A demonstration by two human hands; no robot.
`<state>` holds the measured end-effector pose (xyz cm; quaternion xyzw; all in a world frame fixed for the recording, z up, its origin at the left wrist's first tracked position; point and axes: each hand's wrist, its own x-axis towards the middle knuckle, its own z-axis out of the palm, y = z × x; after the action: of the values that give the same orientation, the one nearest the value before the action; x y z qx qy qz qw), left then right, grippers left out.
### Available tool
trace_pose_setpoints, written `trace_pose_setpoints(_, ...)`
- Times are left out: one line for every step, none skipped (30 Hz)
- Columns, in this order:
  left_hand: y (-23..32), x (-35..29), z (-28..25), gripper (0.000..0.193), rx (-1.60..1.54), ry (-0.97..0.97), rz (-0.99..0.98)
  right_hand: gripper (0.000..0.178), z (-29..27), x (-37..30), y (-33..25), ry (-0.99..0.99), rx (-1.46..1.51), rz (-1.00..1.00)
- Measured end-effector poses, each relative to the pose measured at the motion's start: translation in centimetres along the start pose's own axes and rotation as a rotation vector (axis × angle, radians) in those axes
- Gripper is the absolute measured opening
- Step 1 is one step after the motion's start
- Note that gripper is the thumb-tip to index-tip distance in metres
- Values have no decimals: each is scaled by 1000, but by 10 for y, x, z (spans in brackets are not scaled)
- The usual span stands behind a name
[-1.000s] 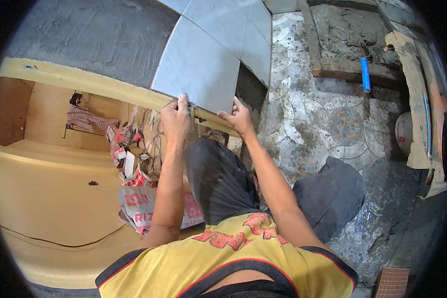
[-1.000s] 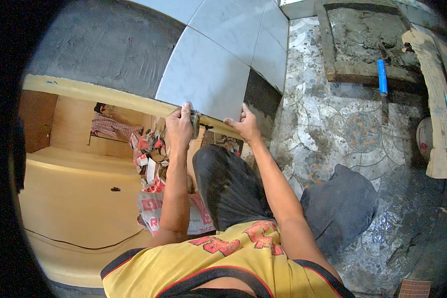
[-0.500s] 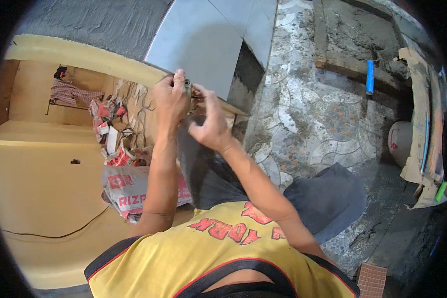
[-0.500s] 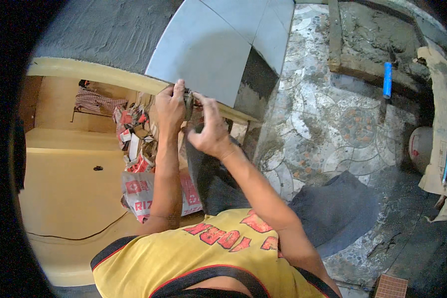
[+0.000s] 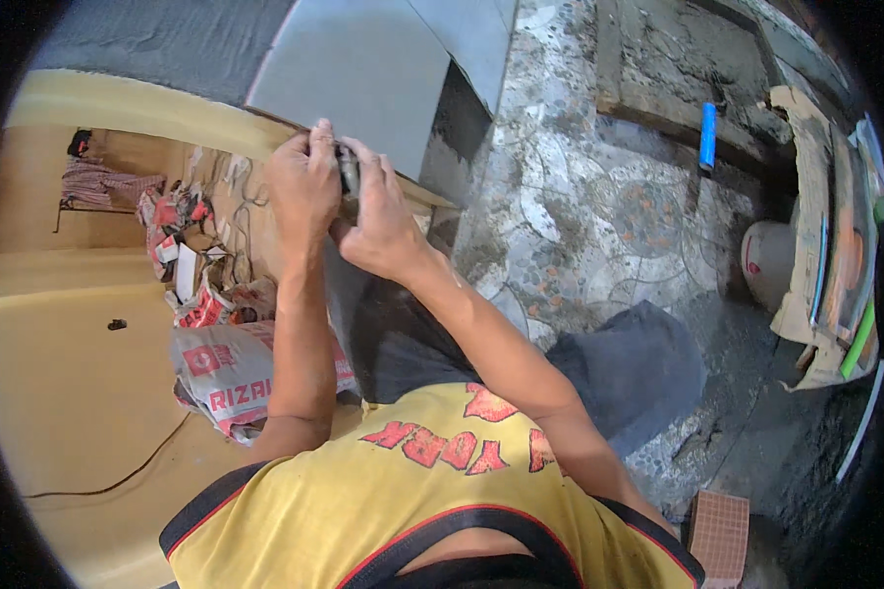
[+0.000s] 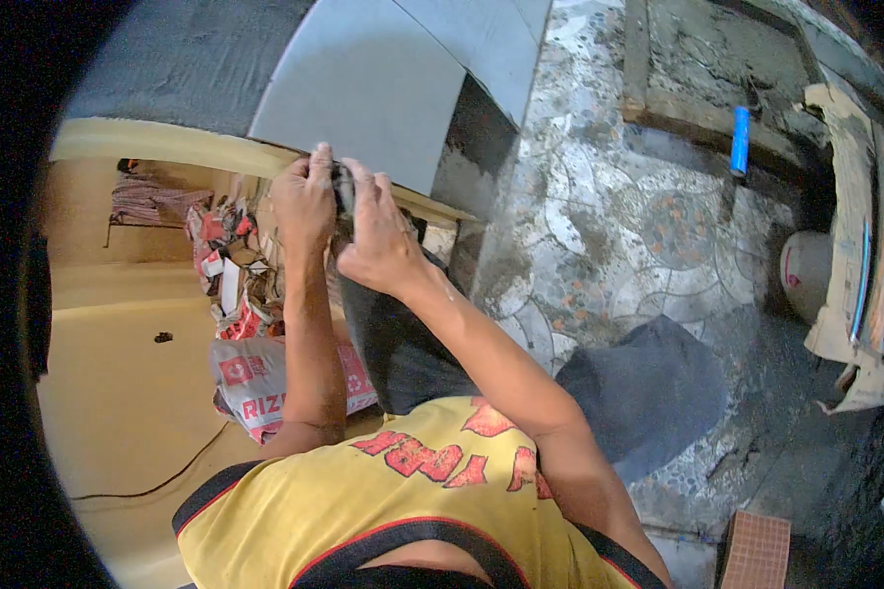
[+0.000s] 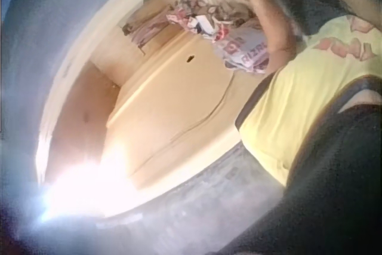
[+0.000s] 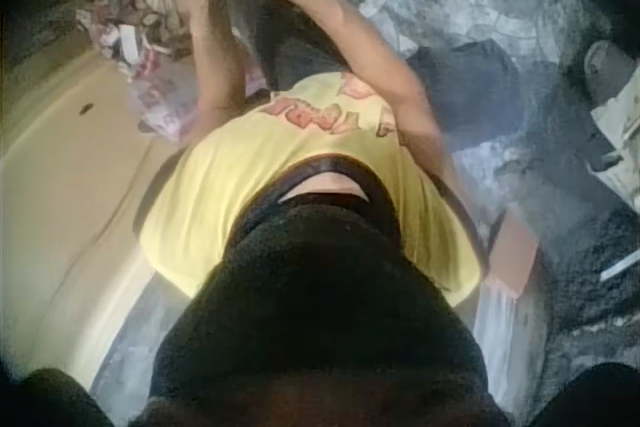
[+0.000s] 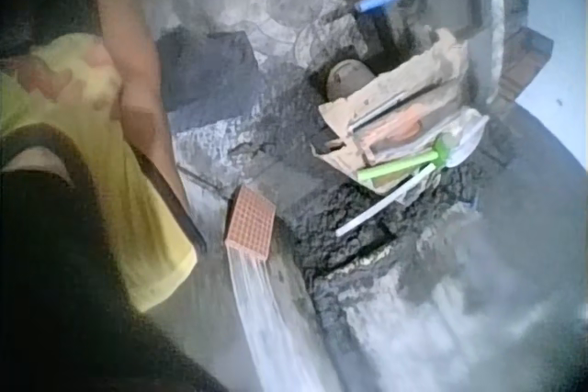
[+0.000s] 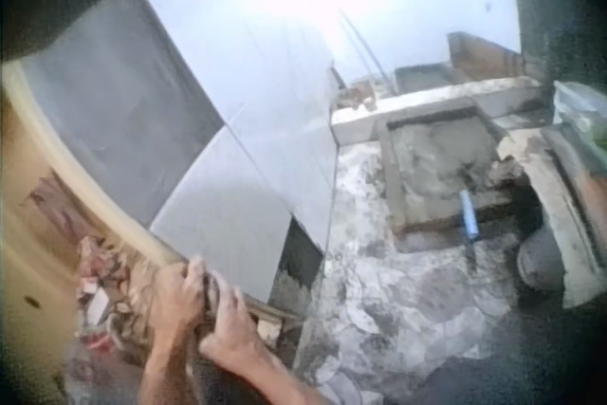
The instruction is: The person fits a tile against a wall, measures the wall space using a measuring tape, and marks lines on the tile using a measuring tape, a level, and a pencil.
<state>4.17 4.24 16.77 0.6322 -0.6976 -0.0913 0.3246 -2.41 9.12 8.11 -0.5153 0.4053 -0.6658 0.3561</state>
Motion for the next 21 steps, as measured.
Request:
trace_pose_setpoints(-3,1,1,45,-8,-16,-12,78,2,-1,1,-1,-13,18)
trace_pose_setpoints(-9,4,1,46,-6,-2,-3,78,5,-1,3,19,-20,-25)
trace_pose_setpoints(-13,7,1,46,-2,15,6,79,8,0,4,36,-26,-70)
trace_pose_setpoints(-15,9,1,46,-1,2,12,77,9,2,7,75,-13,-116)
trace_pose_setpoints(-16,11,2,46,-8,-11,-1,77,7,2,10,72,-24,-100)
trace_pose_setpoints(-19,13,2,47,8,-16,18,75,7,2,9,57,-43,-96)
trace_pose_setpoints(-19,14,1,47,23,-22,38,73,7,3,8,42,-60,-94)
trace_pose_setpoints(-17,14,0,47,21,-27,36,66,2,2,6,39,-112,-114)
trace_pose_setpoints(-16,12,-1,47,20,-31,27,66,-2,2,1,33,-114,-107)
trace_pose_setpoints(-14,12,-1,47,8,-26,31,65,-5,3,-5,11,-164,-71)
trace_pose_setpoints(-13,12,-1,47,-4,-19,37,63,-9,3,-8,-11,-214,-38)
trace_pose_setpoints(-10,10,0,47,-6,-18,40,63,-12,-1,-6,-9,-216,-41)
trace_pose_setpoints(-7,8,-2,47,28,-5,63,63,-12,-9,-2,-4,-210,-17)
trace_pose_setpoints(-3,6,-4,47,63,8,88,64,-14,-16,2,1,-205,6)
trace_pose_setpoints(0,6,1,47,53,17,104,63,-22,-25,5,-12,-252,69)
trace_pose_setpoints(-3,4,1,47,82,16,74,62,-25,-36,7,-31,-281,130)
trace_pose_setpoints(0,3,4,47,94,9,51,63,-34,-49,11,-28,-322,145)
trace_pose_setpoints(-1,1,4,46,97,11,39,64,-39,-62,13,-31,-350,161)
trace_pose_setpoints(-4,-1,1,46,101,28,50,65,-47,-74,5,-91,-339,244)
trace_pose_setpoints(-5,-1,2,46,75,26,51,66,-59,-88,-1,-145,-340,328)
trace_pose_setpoints(-4,-2,4,46,52,24,52,67,-72,-104,-6,-187,-343,392)
